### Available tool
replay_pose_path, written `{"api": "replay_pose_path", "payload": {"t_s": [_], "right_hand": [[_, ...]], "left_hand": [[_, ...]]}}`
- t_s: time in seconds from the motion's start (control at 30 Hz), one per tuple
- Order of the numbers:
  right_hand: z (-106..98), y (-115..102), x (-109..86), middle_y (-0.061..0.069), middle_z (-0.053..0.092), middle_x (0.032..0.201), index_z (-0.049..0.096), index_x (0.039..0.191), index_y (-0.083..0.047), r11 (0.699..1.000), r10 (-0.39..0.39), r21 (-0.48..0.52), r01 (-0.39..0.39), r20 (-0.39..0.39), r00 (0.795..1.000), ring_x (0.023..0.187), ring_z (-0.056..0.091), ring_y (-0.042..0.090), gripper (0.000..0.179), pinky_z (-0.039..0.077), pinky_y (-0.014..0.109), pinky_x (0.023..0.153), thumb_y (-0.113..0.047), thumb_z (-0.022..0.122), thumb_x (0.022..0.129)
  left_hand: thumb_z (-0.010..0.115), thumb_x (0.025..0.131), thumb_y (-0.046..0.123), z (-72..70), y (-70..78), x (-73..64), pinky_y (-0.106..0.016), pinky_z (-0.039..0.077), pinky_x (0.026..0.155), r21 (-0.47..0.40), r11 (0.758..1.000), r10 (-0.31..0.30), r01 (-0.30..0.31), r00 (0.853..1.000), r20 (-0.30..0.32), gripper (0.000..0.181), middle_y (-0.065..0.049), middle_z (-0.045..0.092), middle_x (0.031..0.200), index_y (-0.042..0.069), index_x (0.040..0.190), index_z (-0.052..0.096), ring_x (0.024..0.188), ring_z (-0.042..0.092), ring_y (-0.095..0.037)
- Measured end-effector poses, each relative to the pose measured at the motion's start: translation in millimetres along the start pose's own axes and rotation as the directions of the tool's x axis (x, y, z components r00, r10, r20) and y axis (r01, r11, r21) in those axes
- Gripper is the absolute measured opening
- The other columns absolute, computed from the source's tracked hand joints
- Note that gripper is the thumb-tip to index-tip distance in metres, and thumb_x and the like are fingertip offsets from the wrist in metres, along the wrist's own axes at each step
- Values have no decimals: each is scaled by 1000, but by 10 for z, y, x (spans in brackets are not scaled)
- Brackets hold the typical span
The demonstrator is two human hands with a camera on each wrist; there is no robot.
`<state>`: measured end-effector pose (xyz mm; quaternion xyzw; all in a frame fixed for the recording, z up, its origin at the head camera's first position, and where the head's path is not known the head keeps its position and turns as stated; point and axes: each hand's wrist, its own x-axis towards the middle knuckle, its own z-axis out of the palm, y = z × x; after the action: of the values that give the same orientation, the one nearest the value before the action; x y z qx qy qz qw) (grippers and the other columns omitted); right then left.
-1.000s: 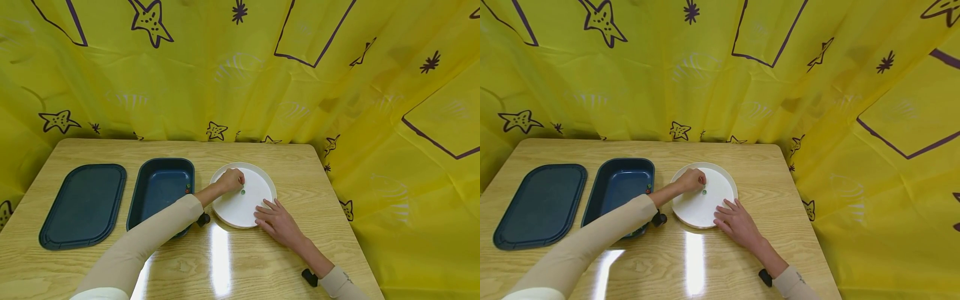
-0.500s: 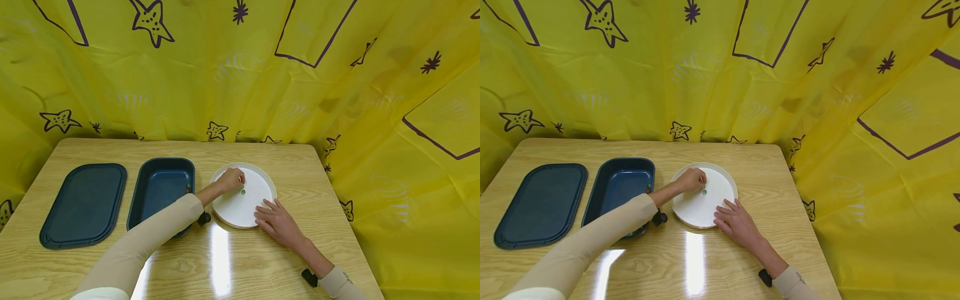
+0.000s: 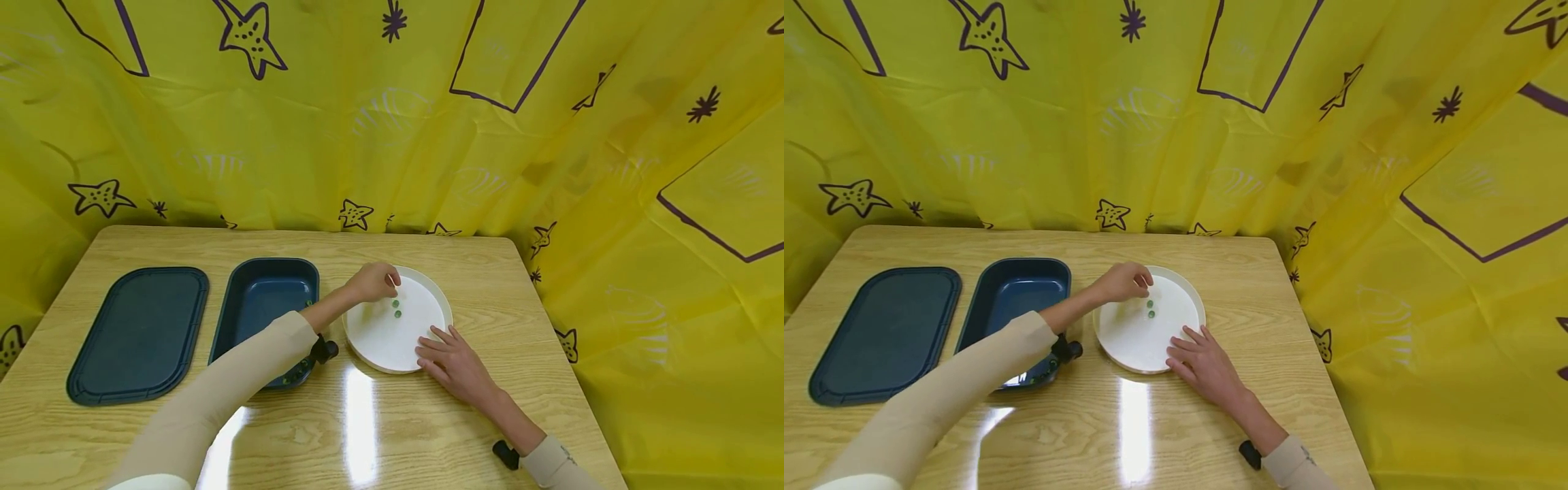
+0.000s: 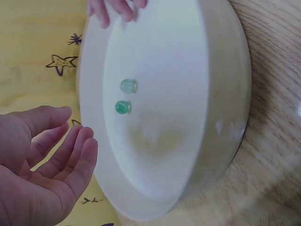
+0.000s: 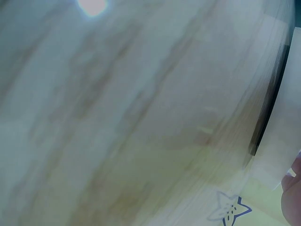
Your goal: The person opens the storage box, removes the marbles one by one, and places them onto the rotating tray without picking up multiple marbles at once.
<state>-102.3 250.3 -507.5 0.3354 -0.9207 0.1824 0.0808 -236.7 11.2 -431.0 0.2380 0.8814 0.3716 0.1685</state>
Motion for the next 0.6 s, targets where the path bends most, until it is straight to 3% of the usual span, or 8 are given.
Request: {"api": "replay_pose_path", "payload": {"t_s": [0.33, 0.6], "right_hand": [[2, 0, -5, 6, 66, 128, 76, 118, -13, 1000, 14, -4, -14, 8, 1000, 133, 49, 32, 27, 29, 61, 109, -26, 69, 95], [21, 15, -5, 6, 67, 126, 76, 116, -12, 1000, -14, 5, 14, -18, 1000, 131, 50, 32, 26, 31, 60, 108, -23, 70, 94]], "left_hand": [[69, 93, 8, -315, -30, -236, -35, 54, 83, -156, 988, 4, -4, 1000, -2, 31, -16, 70, 111, -3, 122, 65, 105, 65, -28], [67, 96, 10, -569, -137, -512, -40, 52, 90, -159, 987, 8, -13, 1000, -28, 34, -18, 68, 119, -6, 126, 64, 111, 63, -31]]}}
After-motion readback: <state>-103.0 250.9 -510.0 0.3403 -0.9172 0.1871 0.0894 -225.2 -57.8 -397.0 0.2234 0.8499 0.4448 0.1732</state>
